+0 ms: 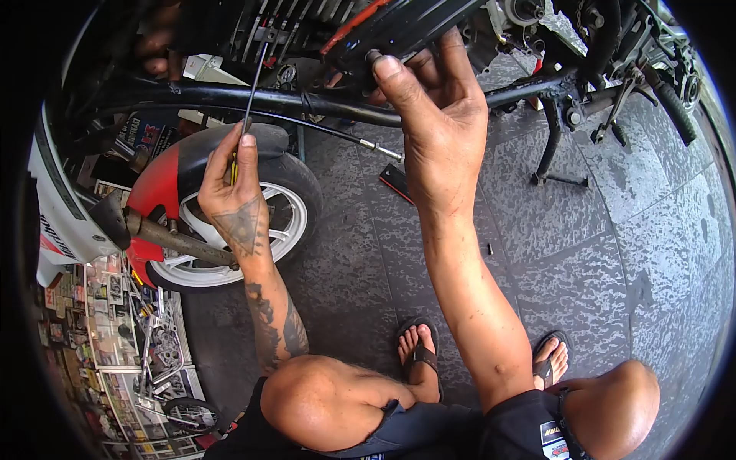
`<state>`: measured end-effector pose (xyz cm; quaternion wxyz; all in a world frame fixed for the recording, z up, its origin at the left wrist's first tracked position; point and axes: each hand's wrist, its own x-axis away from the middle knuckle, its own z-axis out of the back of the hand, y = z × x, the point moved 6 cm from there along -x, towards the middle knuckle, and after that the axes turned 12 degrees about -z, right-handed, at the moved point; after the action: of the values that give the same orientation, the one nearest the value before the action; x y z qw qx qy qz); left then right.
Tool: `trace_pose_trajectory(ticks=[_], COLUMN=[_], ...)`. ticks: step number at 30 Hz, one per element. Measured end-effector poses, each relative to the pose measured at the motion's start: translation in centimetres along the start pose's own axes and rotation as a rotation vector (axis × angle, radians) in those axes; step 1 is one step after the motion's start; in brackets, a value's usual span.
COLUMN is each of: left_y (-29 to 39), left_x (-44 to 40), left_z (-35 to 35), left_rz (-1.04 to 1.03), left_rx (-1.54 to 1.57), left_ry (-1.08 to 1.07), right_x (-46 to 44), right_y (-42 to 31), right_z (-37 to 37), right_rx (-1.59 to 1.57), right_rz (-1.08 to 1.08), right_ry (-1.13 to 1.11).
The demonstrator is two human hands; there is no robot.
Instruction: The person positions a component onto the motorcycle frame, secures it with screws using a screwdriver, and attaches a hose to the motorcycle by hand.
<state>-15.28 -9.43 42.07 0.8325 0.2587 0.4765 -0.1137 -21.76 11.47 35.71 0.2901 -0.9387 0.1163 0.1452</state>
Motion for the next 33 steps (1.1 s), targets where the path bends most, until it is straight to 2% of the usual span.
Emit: trace_pose_trajectory(ticks=[5,8,11,19,27,29,31,33], left_y=[-0.1,0.6,1.1,0.7,1.1,0.6,-0.6,-1.2], left_x=[-0.4,-1.2,-1.5,-1.1,0.1,1.2,2.6,3.8], left_z=[0.1,0.9,1.1,0.8,2.6,3.1,3.4,3.7], left_rz=[-0.077,-0.136,-0.131,-0.153,0.114,0.087,0.118,0.036], left_rx=[-0.005,-0.205,-0.266,-0.152,-0.153,-0.177,-0.053,-0.026], left_ry=[-0.006,-0.054,-0.077,-0.053,-0.161,-0.152,-0.118,-0.063], right_x=[-0.2,-0.2,-0.1,0.2,0.2,0.2,0.3,0.4], right_y=[0.2,-0.2,-0.1,0.7,0.2,0.2,0.1,0.2], right_z=[0.8,0.5,0.5,0.1,-0.1,0.0,-0.3,0.0], right_rx=[-0.056,-0.071,-0.060,-0.034,0.042,-0.001,-0.013,0.003], right_rz=[-0.016,-0.003,-0.019,-0.059,-0.060,-0.056,-0.071,-0.081], right_ry=[-0.029,-0.018,0.010,0.000,-0.047,0.013,0.017,0.012])
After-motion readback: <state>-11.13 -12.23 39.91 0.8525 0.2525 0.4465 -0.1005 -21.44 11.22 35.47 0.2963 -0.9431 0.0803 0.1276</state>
